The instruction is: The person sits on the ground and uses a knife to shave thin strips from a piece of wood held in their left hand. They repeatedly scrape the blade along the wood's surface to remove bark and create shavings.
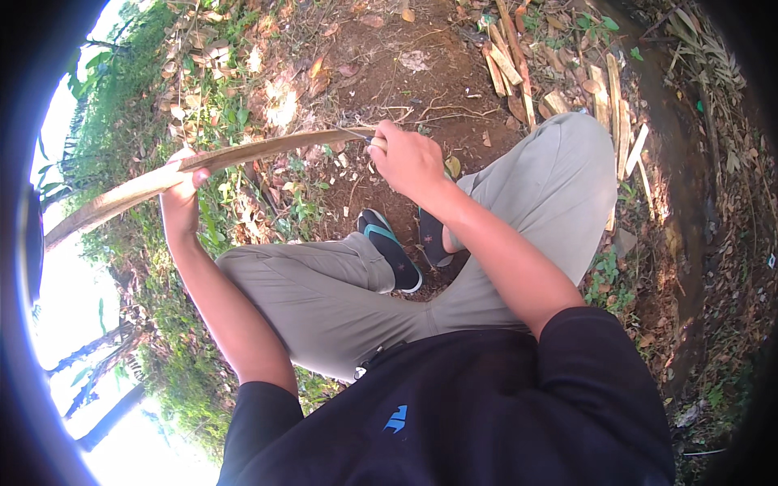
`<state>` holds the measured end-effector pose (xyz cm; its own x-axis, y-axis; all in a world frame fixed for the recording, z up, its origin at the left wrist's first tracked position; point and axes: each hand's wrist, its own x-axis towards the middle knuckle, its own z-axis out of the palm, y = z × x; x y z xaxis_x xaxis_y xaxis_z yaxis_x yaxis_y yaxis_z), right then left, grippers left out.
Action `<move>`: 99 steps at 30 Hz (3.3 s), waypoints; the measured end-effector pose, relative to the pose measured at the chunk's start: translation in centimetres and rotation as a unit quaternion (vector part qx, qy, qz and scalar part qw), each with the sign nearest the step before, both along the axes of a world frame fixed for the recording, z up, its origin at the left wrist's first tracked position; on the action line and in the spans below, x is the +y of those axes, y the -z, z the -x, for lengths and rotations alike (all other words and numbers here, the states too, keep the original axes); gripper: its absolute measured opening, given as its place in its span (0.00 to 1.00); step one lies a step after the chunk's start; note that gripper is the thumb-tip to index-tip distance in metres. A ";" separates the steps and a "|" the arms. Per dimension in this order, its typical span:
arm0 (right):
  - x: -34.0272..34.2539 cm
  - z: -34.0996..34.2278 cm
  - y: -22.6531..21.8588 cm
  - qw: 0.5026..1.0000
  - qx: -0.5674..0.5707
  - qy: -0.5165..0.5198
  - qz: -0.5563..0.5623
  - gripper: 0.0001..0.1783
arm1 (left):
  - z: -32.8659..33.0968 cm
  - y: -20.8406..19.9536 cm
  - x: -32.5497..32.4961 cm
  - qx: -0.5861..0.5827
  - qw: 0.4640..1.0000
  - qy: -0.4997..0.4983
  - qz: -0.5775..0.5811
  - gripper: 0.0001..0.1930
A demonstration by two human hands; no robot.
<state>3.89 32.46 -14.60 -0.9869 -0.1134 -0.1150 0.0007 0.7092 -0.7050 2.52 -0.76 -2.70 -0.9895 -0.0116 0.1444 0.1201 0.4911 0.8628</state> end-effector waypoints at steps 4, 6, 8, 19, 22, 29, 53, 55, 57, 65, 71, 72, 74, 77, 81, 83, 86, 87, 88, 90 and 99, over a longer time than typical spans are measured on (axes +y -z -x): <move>-0.3 0.5 0.6 0.995 -0.096 -0.037 0.007 0.22 | 0.2 -0.5 0.6 -0.024 0.999 0.027 -0.006 0.16; -0.8 0.0 -1.3 0.998 -0.049 -0.046 -0.016 0.22 | -0.1 -0.3 0.3 -0.018 0.999 0.026 -0.026 0.16; -0.8 -0.4 -1.6 0.998 -0.029 -0.045 -0.036 0.22 | -0.2 -0.1 -0.2 -0.024 0.998 0.035 -0.042 0.17; -0.1 -0.6 0.5 0.997 -0.063 -0.003 0.049 0.21 | 0.0 0.2 0.4 -0.029 0.996 0.071 -0.052 0.24; 0.5 0.3 3.6 0.994 -0.110 0.028 0.010 0.21 | 0.2 0.5 -0.4 -0.039 0.996 0.057 -0.058 0.24; 1.2 1.2 3.9 0.992 -0.124 -0.001 0.012 0.19 | 0.7 0.8 -0.9 -0.033 0.993 0.064 -0.096 0.20; 0.1 1.5 3.4 0.993 -0.102 -0.032 -0.041 0.21 | 0.4 0.8 -1.3 -0.036 0.995 0.049 -0.079 0.20; 2.3 2.4 8.2 0.991 -0.120 0.004 -0.054 0.20 | 1.2 0.8 -0.7 -0.030 0.995 0.057 -0.077 0.20; 1.0 2.3 6.5 0.991 -0.110 -0.014 -0.071 0.20 | 0.3 0.8 -1.1 -0.032 0.996 0.035 -0.078 0.21; 0.5 1.0 7.9 0.983 -0.173 0.044 -0.053 0.24 | 0.5 1.2 -1.3 -0.030 0.993 0.047 -0.099 0.22; 1.3 0.8 8.1 0.986 -0.115 0.008 -0.122 0.23 | 0.8 0.8 -0.6 -0.039 0.994 0.059 -0.086 0.20; 0.9 0.9 7.8 0.989 -0.104 0.005 -0.106 0.23 | 0.6 0.9 -0.4 -0.028 0.992 0.073 -0.100 0.19; -0.7 0.3 5.8 0.994 -0.088 -0.007 -0.072 0.24 | 0.1 0.3 -0.3 -0.034 0.994 0.052 -0.087 0.19; 0.6 0.0 9.1 0.987 -0.114 -0.003 -0.113 0.25 | 0.7 0.4 -0.1 -0.027 0.992 0.073 -0.095 0.20; 0.8 0.6 9.9 0.981 -0.130 0.018 -0.139 0.25 | -0.4 0.2 0.0 -0.033 0.999 0.002 -0.036 0.20; 0.8 0.9 9.5 0.983 -0.136 0.027 -0.119 0.25 | 0.1 0.5 -0.5 -0.032 0.998 0.021 -0.045 0.21; 0.6 0.8 10.1 0.977 -0.191 0.077 -0.061 0.24 | 0.0 0.9 -0.5 -0.034 0.998 0.019 -0.049 0.23; 1.1 1.1 11.0 0.971 -0.223 0.082 -0.007 0.24 | 0.1 0.6 -0.1 -0.032 0.998 0.015 -0.042 0.24; 1.9 1.6 12.1 0.963 -0.253 0.087 0.047 0.24 | 0.2 0.4 0.3 -0.030 0.999 0.012 -0.036 0.25; 1.9 2.1 11.7 0.963 -0.249 0.072 0.067 0.23 | 0.3 0.6 -0.4 -0.031 0.999 0.019 0.005 0.27; -0.1 -0.5 12.5 0.992 -0.052 0.000 -0.115 0.21 | 0.5 0.3 -0.2 -0.024 0.998 0.049 -0.043 0.24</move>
